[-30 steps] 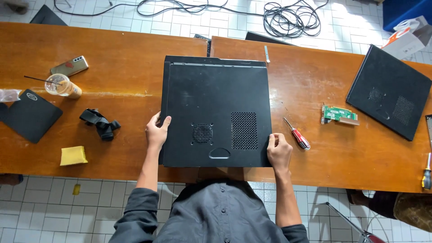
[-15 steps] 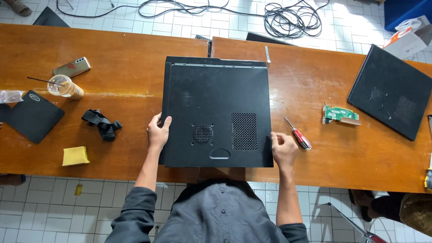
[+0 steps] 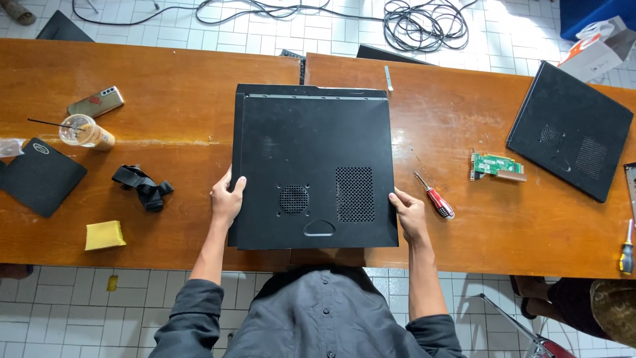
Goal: Removing the side panel and unscrewing the rear fasteners of a desktop computer case using a screwdriver.
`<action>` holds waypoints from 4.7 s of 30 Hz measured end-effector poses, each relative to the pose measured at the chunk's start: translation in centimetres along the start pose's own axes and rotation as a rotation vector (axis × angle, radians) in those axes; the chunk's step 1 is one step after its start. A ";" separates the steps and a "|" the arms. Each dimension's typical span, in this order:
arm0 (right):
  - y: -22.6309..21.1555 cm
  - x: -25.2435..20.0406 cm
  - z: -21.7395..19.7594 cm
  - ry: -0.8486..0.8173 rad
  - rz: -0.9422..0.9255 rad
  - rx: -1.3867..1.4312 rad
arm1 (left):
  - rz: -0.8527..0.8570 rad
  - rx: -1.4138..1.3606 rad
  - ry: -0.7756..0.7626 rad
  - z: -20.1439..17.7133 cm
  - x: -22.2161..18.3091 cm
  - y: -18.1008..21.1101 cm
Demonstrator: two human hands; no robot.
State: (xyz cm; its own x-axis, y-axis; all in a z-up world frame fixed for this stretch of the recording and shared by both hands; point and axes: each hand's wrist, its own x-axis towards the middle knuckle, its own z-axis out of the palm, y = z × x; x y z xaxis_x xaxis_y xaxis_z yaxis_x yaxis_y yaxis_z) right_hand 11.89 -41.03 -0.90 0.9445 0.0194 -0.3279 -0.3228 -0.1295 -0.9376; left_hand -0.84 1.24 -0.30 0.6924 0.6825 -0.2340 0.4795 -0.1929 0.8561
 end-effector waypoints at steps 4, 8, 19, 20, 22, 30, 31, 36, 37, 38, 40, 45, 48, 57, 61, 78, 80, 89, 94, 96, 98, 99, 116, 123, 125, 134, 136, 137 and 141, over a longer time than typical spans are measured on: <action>2.2 1.8 -0.7 0.015 -0.001 0.007 | -0.005 0.044 0.032 0.6 0.6 -0.5; 3.0 2.1 -0.2 0.092 0.006 -0.052 | -0.022 0.120 0.042 0.6 0.8 -0.4; -2.0 -3.2 0.6 -0.091 0.085 0.056 | -0.166 -0.260 -0.390 -3.0 -2.7 0.7; -1.3 -2.7 0.4 -0.073 0.074 0.053 | -0.148 -0.223 -0.369 -3.0 -3.1 1.9; 0.4 -1.9 0.2 -0.061 0.069 0.046 | -0.138 -0.186 -0.345 -3.0 -3.8 2.6; 4.9 0.9 -0.5 0.048 -0.034 -0.080 | -0.046 0.056 -0.148 -1.0 -2.6 -1.4; 4.1 0.1 -0.5 0.052 -0.035 -0.080 | -0.044 0.056 -0.151 -1.1 -2.9 -1.3; -1.4 -4.3 0.2 -0.078 -0.016 0.098 | -0.028 -0.196 -0.383 -4.0 -7.6 5.6; -0.6 -4.4 -0.5 -0.074 -0.016 0.098 | -0.027 -0.196 -0.387 -4.4 -7.7 4.6; 0.4 -4.4 -1.2 -0.118 0.007 0.123 | -0.084 -0.226 -0.457 -4.8 -7.7 3.6; 1.4 -5.5 -2.0 -0.152 0.045 0.148 | -0.155 -0.249 -0.538 -4.9 -8.5 1.9; 4.5 -6.2 -1.0 -0.001 -0.062 0.036 | -0.034 -0.184 -0.376 -4.3 -9.0 -0.8; 4.5 -5.9 -0.4 0.059 -0.073 0.090 | -0.019 -0.162 -0.361 -4.0 -8.8 -0.2; 3.9 -5.1 -0.2 0.077 -0.100 -0.044 | 0.019 -0.118 -0.234 -2.9 -8.8 -2.9; 1.4 -7.4 -0.8 -0.025 -0.123 0.012 | 0.021 -0.122 -0.297 -3.7 -11.2 0.2; 5.1 -3.9 -1.8 -0.046 -0.167 -0.157 | 0.118 -0.054 -0.179 -1.4 -8.1 -5.7; 5.6 -2.9 -1.5 -0.026 -0.187 -0.153 | 0.117 -0.018 -0.191 -1.8 -7.9 -3.9; 4.9 -3.3 -1.6 -0.062 -0.274 -0.069 | 0.088 -0.007 -0.178 -1.4 -8.4 -3.0; 6.4 -2.0 -1.9 -0.061 -0.234 -0.002 | 0.123 -0.076 -0.166 -1.4 -7.8 -3.9; 7.1 -1.8 -2.1 -0.043 -0.252 -0.017 | 0.124 -0.067 -0.167 -1.3 -7.7 -4.3; 7.6 -1.2 -1.9 -0.031 -0.254 0.006 | 0.119 -0.060 -0.173 -1.3 -7.5 -3.8; 7.9 -1.0 -2.0 -0.029 -0.255 0.022 | 0.107 -0.058 -0.172 -1.3 -7.6 -3.6; 6.7 -0.4 -0.3 0.065 -0.245 -0.084 | 0.118 -0.010 -0.142 -0.1 -7.1 0.3; 6.9 2.4 -0.4 0.086 -0.270 -0.119 | 0.154 0.054 -0.131 0.8 -5.3 -0.2; 4.7 2.9 0.4 0.102 -0.282 -0.142 | 0.169 0.044 -0.118 1.4 -4.3 0.1; 3.3 8.5 0.1 0.105 -0.425 -0.262 | 0.193 0.017 -0.073 3.8 -0.4 -0.7; 2.6 9.1 -1.6 0.067 -0.484 -0.310 | 0.177 0.002 -0.070 4.2 -0.4 -0.6; 2.3 9.0 -3.1 0.022 -0.483 -0.420 | 0.189 -0.074 -0.047 4.6 -0.8 -0.6; 6.9 12.6 -9.6 0.198 -0.343 -0.371 | 0.281 -0.307 0.018 6.4 -0.7 -2.7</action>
State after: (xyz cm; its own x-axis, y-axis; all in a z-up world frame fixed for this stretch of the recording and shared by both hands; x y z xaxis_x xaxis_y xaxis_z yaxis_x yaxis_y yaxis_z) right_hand 22.16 -51.19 -10.37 0.9968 -0.0610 0.0514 0.0149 -0.4907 -0.8712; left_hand 0.84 -3.24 -5.44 0.7630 0.6455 0.0344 0.0882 -0.1566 0.9837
